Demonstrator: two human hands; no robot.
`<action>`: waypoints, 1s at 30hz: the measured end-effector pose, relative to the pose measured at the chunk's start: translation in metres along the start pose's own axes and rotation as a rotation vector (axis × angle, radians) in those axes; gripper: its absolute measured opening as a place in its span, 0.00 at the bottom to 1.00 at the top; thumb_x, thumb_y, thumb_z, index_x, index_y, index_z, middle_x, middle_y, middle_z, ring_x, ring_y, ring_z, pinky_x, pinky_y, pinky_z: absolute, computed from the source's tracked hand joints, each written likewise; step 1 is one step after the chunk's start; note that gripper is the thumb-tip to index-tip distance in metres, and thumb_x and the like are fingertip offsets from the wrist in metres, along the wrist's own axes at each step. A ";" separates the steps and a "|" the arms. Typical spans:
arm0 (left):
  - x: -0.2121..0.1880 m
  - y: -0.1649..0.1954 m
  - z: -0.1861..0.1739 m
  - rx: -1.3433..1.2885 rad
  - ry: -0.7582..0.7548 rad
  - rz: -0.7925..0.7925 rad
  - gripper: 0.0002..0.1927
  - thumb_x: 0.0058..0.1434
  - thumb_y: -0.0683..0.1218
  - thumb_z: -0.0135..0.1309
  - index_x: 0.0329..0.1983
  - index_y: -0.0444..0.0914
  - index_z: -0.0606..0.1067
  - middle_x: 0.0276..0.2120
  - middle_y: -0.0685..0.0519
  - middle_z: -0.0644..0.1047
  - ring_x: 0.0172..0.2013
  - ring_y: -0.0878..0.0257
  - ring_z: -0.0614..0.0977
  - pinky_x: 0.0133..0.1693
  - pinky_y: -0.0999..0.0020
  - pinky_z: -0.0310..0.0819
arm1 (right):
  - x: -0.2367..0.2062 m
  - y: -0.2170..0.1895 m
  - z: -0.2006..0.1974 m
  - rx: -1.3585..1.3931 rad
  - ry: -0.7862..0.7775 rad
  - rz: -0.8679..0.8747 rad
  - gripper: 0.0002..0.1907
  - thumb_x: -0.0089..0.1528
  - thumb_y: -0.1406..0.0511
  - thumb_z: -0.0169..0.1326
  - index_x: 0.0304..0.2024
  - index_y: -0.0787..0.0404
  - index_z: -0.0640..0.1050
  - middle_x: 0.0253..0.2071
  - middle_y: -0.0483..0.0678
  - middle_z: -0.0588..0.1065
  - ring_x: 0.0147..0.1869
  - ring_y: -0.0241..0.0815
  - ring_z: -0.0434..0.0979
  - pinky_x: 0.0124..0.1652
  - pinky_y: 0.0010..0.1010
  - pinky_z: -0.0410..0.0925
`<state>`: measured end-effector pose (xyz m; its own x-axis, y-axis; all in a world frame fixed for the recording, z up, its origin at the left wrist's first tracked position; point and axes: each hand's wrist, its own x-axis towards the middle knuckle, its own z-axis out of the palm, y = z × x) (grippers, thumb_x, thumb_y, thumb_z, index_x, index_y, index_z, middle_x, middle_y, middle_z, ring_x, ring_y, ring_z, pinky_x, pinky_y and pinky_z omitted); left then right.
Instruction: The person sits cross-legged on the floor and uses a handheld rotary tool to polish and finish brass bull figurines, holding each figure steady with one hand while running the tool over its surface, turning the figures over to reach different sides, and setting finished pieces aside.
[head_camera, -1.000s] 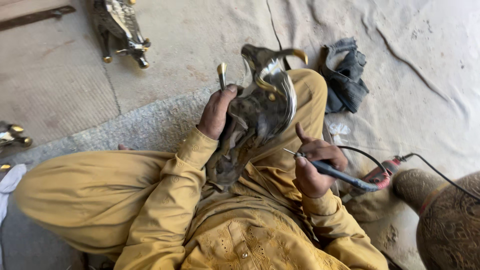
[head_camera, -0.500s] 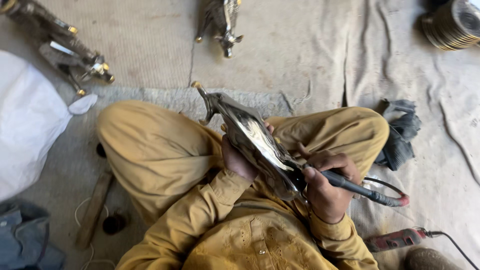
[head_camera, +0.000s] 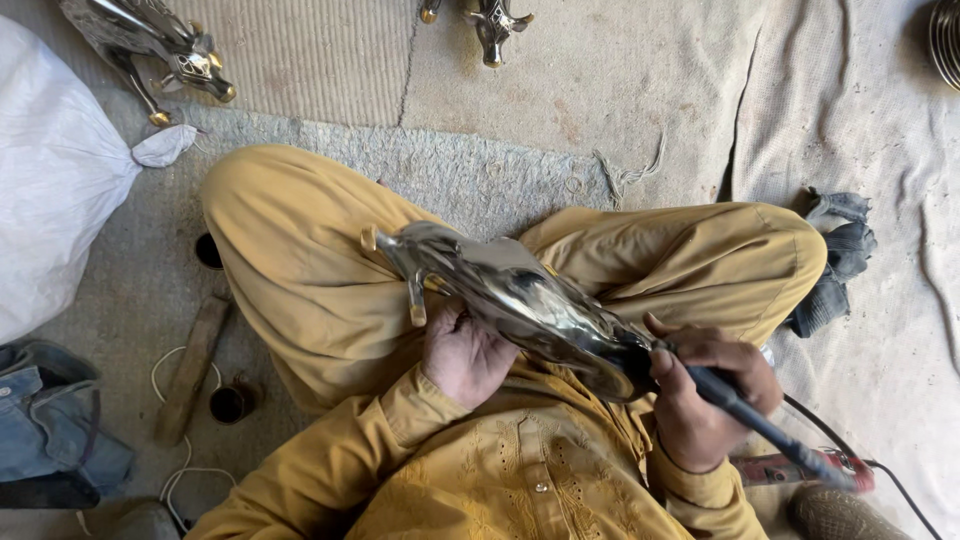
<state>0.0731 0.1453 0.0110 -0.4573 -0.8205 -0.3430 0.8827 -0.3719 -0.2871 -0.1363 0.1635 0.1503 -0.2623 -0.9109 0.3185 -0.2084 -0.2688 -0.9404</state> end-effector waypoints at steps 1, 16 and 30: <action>0.000 0.003 -0.002 -0.003 0.012 -0.014 0.21 0.74 0.50 0.38 0.59 0.32 0.72 0.58 0.44 0.78 0.59 0.53 0.79 0.65 0.54 0.70 | 0.001 0.003 0.000 -0.011 0.011 0.017 0.09 0.63 0.75 0.61 0.36 0.66 0.72 0.29 0.51 0.76 0.30 0.36 0.76 0.43 0.29 0.75; -0.050 0.013 0.063 1.412 0.124 -0.094 0.21 0.72 0.56 0.40 0.41 0.36 0.75 0.31 0.46 0.81 0.31 0.57 0.83 0.34 0.62 0.80 | 0.015 0.017 0.010 0.117 -0.099 0.268 0.08 0.59 0.76 0.62 0.35 0.67 0.75 0.36 0.50 0.76 0.40 0.36 0.76 0.61 0.44 0.76; -0.016 0.042 0.191 2.605 -0.370 0.912 0.13 0.68 0.47 0.56 0.50 0.35 0.79 0.44 0.44 0.77 0.50 0.45 0.78 0.56 0.49 0.70 | 0.008 -0.005 0.017 -0.203 -0.103 0.195 0.11 0.51 0.76 0.66 0.31 0.67 0.75 0.30 0.53 0.79 0.32 0.41 0.78 0.38 0.37 0.71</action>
<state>0.1378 0.0599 0.1759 -0.3890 -0.8528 0.3485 -0.6083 0.5219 0.5980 -0.1219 0.1520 0.1553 -0.2208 -0.9691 0.1103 -0.3501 -0.0269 -0.9363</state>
